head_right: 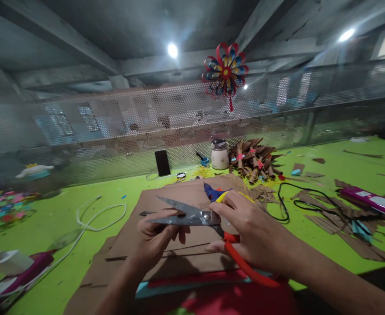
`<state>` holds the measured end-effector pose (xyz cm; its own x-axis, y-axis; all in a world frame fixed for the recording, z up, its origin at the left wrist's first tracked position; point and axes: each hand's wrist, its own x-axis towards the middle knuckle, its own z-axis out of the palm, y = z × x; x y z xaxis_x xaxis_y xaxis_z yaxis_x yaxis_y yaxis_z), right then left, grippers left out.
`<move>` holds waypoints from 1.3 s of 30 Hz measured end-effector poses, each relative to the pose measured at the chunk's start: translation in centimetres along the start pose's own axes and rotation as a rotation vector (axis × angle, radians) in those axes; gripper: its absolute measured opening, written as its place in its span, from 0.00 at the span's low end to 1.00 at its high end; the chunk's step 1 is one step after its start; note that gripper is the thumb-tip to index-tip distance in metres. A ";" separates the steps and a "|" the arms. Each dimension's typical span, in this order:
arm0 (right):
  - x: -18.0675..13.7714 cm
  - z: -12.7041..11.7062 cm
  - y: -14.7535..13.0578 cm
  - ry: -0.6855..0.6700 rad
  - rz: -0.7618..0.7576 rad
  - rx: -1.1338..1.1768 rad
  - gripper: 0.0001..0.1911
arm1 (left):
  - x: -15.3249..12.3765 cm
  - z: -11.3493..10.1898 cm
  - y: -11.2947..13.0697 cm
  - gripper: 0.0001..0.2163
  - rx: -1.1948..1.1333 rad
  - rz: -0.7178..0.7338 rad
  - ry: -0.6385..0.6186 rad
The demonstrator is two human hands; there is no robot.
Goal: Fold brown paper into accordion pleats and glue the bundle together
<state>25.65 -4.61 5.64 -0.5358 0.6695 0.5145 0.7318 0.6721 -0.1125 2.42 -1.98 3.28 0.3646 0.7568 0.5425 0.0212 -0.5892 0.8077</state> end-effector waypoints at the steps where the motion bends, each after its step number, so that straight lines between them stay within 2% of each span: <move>1: 0.0 0.1 0.0 0.002 -0.008 -0.005 0.24 | -0.1 0.0 -0.1 0.06 0.012 -0.019 0.001; 5: 0.1 0.5 -0.1 0.012 -0.023 0.026 0.18 | -0.1 0.1 -0.4 0.09 0.047 -0.087 -0.026; 11: 0.2 1.3 0.2 0.049 -0.042 0.047 0.16 | 0.2 0.2 -1.5 0.10 -0.041 -0.122 -0.005; 16: 0.3 1.8 0.9 0.090 -0.075 0.052 0.10 | 0.4 0.5 -1.3 0.09 -0.120 -0.149 -0.004; 18: 0.5 1.6 1.4 0.076 -0.031 0.022 0.09 | 0.5 0.5 -1.1 0.09 -0.143 -0.162 -0.005; 22: 1.2 1.5 3.5 0.042 0.184 -0.011 0.08 | 0.7 0.6 -0.9 0.11 -0.206 -0.187 0.041; 26: 1.3 2.5 5.1 0.040 0.266 0.114 0.10 | 1.0 0.6 -0.4 0.14 -0.287 -0.251 0.078; 29: 1.2 3.0 4.2 0.053 0.317 0.281 0.13 | 1.1 0.6 -0.2 0.13 -0.347 -0.268 0.123; 34: 1.9 2.5 0.4 0.037 0.381 0.667 0.16 | 1.1 0.3 -0.4 0.09 -0.498 -0.271 0.170; 39: 3.5 3.5 -3.0 0.073 0.348 0.689 0.16 | 1.4 -0.1 -0.1 0.08 -0.646 -0.269 0.321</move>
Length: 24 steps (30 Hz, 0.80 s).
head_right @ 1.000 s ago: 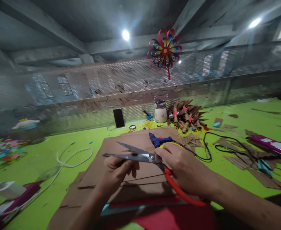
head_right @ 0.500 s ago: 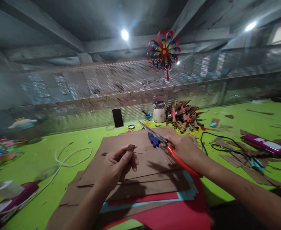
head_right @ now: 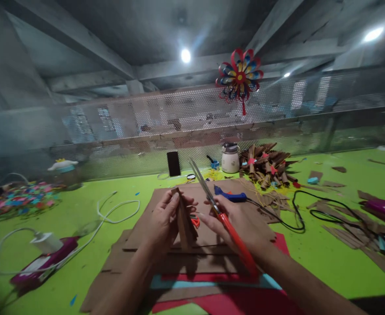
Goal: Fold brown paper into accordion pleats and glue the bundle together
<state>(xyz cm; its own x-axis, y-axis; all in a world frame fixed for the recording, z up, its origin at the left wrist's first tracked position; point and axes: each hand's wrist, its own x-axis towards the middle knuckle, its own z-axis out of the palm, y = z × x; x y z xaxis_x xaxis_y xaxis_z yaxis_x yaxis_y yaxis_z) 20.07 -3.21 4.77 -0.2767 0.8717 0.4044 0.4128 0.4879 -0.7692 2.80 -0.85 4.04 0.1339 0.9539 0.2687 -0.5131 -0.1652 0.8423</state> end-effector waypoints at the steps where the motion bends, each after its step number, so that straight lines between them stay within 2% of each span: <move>1: 0.1 0.9 -0.2 0.000 -0.005 0.018 0.15 | 0.1 0.0 0.2 0.08 -0.026 0.019 0.024; 5: 0.6 4.0 -0.9 -0.017 -0.026 0.170 0.17 | 0.6 -0.6 0.5 0.08 -0.109 0.126 0.087; 8: 1.0 5.1 -1.2 0.009 0.020 0.240 0.16 | 0.9 -1.1 0.6 0.07 -0.155 0.171 0.132; 14: 1.4 5.2 -0.3 0.062 0.078 0.364 0.17 | 1.2 -1.3 0.6 0.07 -0.172 0.180 0.126; 19: 1.2 5.2 1.5 0.170 0.092 0.474 0.20 | 1.2 -1.3 0.8 0.07 -0.153 0.197 0.099; 24: 1.5 4.4 2.7 0.292 0.097 0.532 0.21 | 1.0 -1.1 0.6 0.16 -0.051 0.213 0.117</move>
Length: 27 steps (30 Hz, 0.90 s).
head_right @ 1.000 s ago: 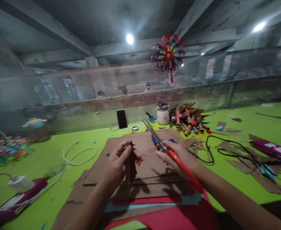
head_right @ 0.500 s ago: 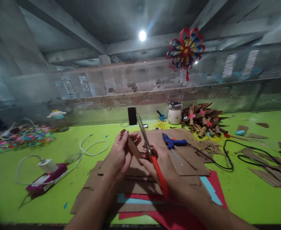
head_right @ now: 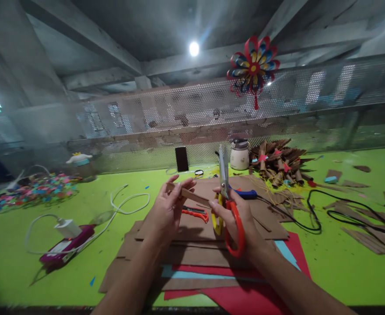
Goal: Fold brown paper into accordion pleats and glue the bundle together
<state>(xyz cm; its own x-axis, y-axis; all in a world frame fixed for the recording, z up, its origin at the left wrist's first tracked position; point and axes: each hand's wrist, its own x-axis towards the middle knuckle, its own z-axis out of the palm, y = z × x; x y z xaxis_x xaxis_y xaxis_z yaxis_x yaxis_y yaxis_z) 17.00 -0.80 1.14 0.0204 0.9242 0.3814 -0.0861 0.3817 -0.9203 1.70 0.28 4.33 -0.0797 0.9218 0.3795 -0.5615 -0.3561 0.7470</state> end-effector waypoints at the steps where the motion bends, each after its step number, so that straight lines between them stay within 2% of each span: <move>1: 0.2 -0.2 0.0 0.015 -0.010 0.008 0.20 | 0.0 0.0 0.0 0.17 0.033 -0.001 -0.004; 5: 1.0 -1.0 -0.3 0.079 -0.043 0.008 0.18 | 0.2 -0.5 -0.1 0.20 0.233 -0.059 -0.024; 9: 1.9 -1.9 -0.4 0.135 -0.045 0.056 0.21 | 1.0 -1.4 0.2 0.12 0.521 -0.181 -0.098; 12: 2.4 -2.6 -0.5 0.133 -0.084 0.041 0.21 | 1.3 -1.6 0.5 0.11 0.655 -0.294 -0.244; 15: 2.2 -2.8 -1.3 0.063 -0.108 -0.083 0.18 | 1.0 -1.2 0.7 0.14 0.818 -0.346 -0.417; 18: 1.6 -2.4 -2.1 -0.017 -0.101 -0.261 0.16 | 0.4 -0.5 0.5 0.11 0.923 -0.275 -0.626; 20: 1.3 -1.9 -2.2 -0.056 -0.108 -0.327 0.15 | 0.0 -0.2 0.1 0.11 0.952 -0.199 -0.696; 24: 1.2 -1.0 -1.4 -0.119 -0.170 -0.293 0.16 | -0.2 -0.3 -0.9 0.11 0.949 -0.215 -0.638; 27: 1.1 -0.9 -1.6 -0.075 -0.131 -0.329 0.17 | 0.0 -0.6 -1.3 0.11 0.863 -0.255 -0.555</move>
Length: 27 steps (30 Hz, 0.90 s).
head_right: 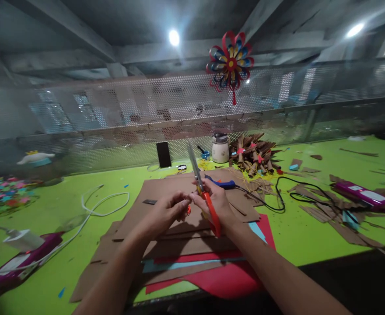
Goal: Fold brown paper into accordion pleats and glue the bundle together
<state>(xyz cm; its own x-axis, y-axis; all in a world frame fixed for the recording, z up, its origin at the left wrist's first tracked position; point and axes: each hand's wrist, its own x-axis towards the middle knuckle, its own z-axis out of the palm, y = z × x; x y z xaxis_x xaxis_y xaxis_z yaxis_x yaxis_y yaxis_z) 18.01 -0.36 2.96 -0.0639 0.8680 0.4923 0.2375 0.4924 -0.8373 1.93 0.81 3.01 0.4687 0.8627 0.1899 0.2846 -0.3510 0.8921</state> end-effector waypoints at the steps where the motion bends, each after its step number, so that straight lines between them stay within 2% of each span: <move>1: 0.0 -0.2 -0.2 0.014 0.024 -0.020 0.18 | 0.0 -0.1 0.0 0.11 -0.050 -0.004 0.024; 5: 0.0 -1.5 -0.4 -0.041 0.021 -0.079 0.22 | -0.2 -0.5 0.5 0.11 -0.271 -0.026 0.085; 10: 0.1 -3.0 -0.6 -0.311 0.026 -0.227 0.22 | -0.5 -0.9 1.5 0.13 -0.410 0.027 0.104; 12: 0.0 -3.2 -1.0 -0.369 0.028 -0.294 0.23 | -0.7 -1.0 1.7 0.12 -0.430 0.040 0.143; 16: -0.6 -3.4 -1.5 -0.395 0.005 -0.516 0.27 | -0.8 -1.0 1.8 0.10 -0.465 0.046 0.211; 19: -0.9 -3.6 -1.4 -0.404 -0.039 -0.657 0.28 | -0.8 -0.8 1.6 0.11 -0.482 0.046 0.206; 27: -1.1 -4.2 -1.6 -0.410 -0.146 -0.686 0.24 | -0.9 -1.1 1.5 0.11 -0.382 0.016 0.141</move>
<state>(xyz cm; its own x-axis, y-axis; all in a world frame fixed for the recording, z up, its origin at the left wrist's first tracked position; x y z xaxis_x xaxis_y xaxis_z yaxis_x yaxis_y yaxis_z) 21.73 -2.35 4.74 -0.4588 0.8177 0.3476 0.7318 0.5697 -0.3740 1.06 -0.12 4.64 0.3437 0.9091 0.2353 -0.0650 -0.2269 0.9717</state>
